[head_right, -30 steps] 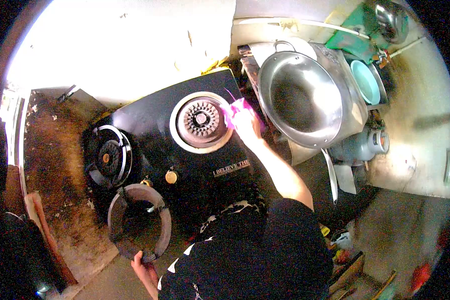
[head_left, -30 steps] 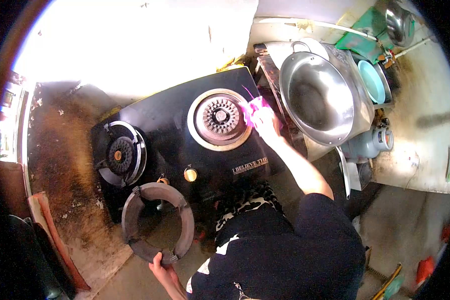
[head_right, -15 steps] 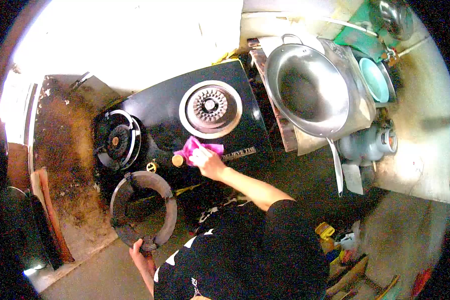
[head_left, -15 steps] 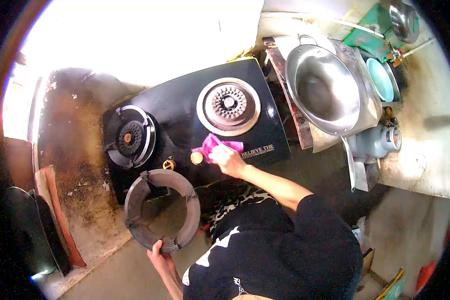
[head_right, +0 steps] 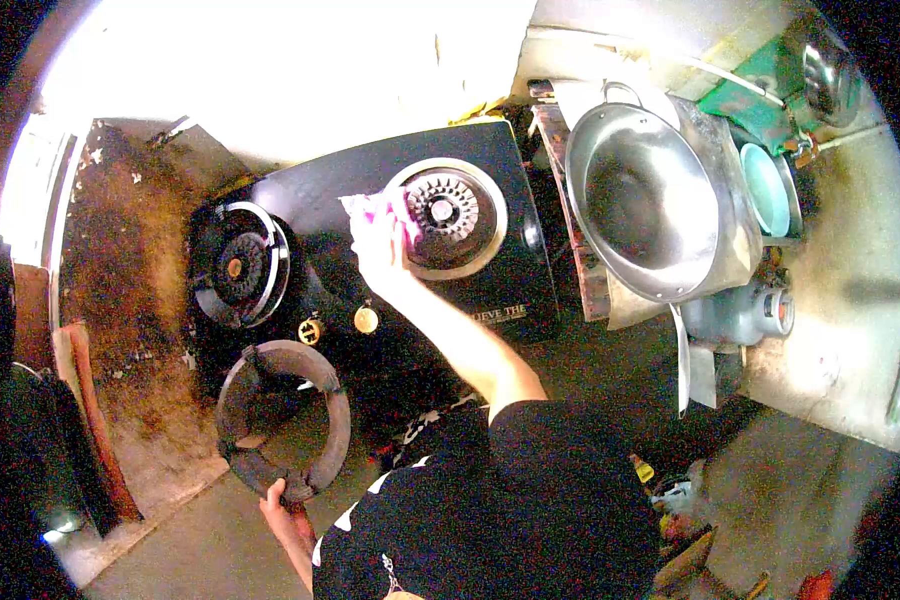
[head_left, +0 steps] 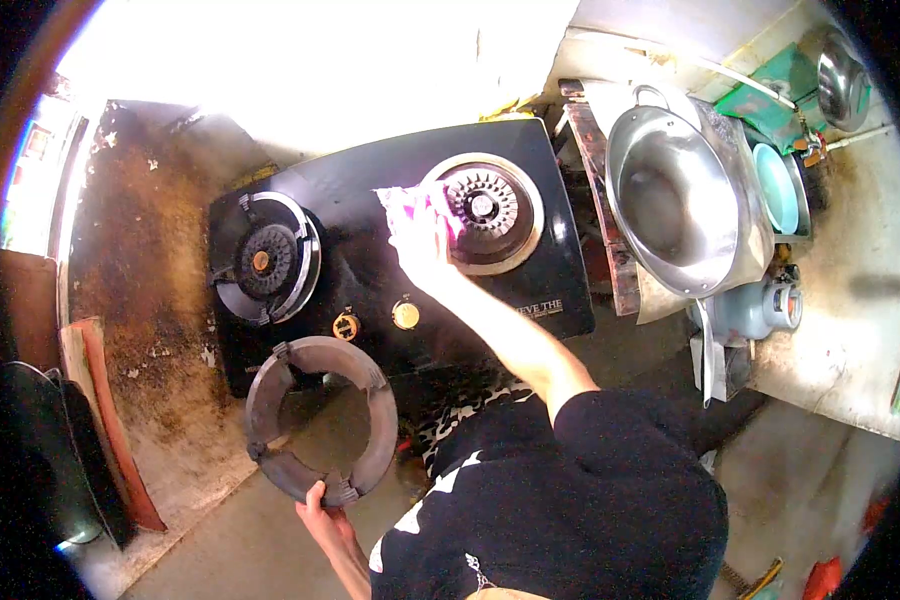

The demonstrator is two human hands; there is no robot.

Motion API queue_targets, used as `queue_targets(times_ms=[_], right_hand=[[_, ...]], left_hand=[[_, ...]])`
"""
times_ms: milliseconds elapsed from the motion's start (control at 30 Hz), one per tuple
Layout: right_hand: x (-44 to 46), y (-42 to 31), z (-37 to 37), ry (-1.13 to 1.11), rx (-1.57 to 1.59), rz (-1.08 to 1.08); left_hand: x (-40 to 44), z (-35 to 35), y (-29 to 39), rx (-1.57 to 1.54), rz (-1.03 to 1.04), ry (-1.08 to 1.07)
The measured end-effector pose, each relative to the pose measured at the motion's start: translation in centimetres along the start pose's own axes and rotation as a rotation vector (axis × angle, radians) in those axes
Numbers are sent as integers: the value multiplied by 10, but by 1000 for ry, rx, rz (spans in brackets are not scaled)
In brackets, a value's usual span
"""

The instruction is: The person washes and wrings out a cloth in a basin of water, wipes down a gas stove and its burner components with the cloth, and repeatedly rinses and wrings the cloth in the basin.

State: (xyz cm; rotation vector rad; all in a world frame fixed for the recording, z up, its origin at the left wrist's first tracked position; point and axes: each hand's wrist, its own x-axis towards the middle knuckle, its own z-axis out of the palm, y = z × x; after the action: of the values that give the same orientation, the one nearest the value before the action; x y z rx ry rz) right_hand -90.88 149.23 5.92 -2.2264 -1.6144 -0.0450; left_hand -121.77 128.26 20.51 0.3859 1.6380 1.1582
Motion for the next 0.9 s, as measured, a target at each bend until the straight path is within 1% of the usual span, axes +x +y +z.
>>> queue_targets(times_ms=[67, 100, 133, 167, 200, 267, 333, 400, 467, 500, 567, 600, 633, 700, 733, 833, 867, 900], right_hand=[[-16, 4, 4, -72, -32, -16], [-25, 9, 3, -74, -38, -6], [-33, 17, -2, -42, 2, -82], [-43, 23, -11, -14, 42, -155], [-55, 28, -22, -86, 120, -132], [-78, 52, -42, -108, 161, -201], [-97, 93, -49, -46, 289, -223], [-97, 130, -70, -20, 208, -232], [-85, 164, -82, 32, 217, -349], [-78, 175, -82, 70, 300, -391], [-64, 183, -90, -48, 455, -256], [-56, 196, -87, 66, 140, -413], [-53, 206, -83, -42, 255, -333], [-39, 238, -73, -71, 175, -418], [-26, 245, -72, -39, -26, -509], [17, 222, -68, -230, 431, -123], [31, 223, -69, -199, -190, -461], [40, 227, -63, -203, -189, -462]], left_hand=[[2, -11, -4, 8, -23, 2], [5, -14, -5, 10, -32, -5], [5, -11, -6, 7, -31, -15], [3, -8, -4, 19, -35, 28], [2, -6, -3, 32, -41, 69], [7, -9, -5, 34, -43, 32], [10, -11, -3, 43, -47, -1], [11, -9, -3, 49, -50, 35], [15, -9, -4, 41, -36, 25], [17, -7, -5, 29, -21, 17], [15, -2, -2, 42, -28, 25], [14, 1, -2, 50, -36, 33], [13, 2, -3, 50, -41, 37], [13, 3, -4, 58, -37, 15], [11, 6, -5, 54, -42, 19], [7, 15, -5, 76, -76, 59], [5, 16, -5, 71, -69, 41], [4, 17, -6, 65, -62, 20]])
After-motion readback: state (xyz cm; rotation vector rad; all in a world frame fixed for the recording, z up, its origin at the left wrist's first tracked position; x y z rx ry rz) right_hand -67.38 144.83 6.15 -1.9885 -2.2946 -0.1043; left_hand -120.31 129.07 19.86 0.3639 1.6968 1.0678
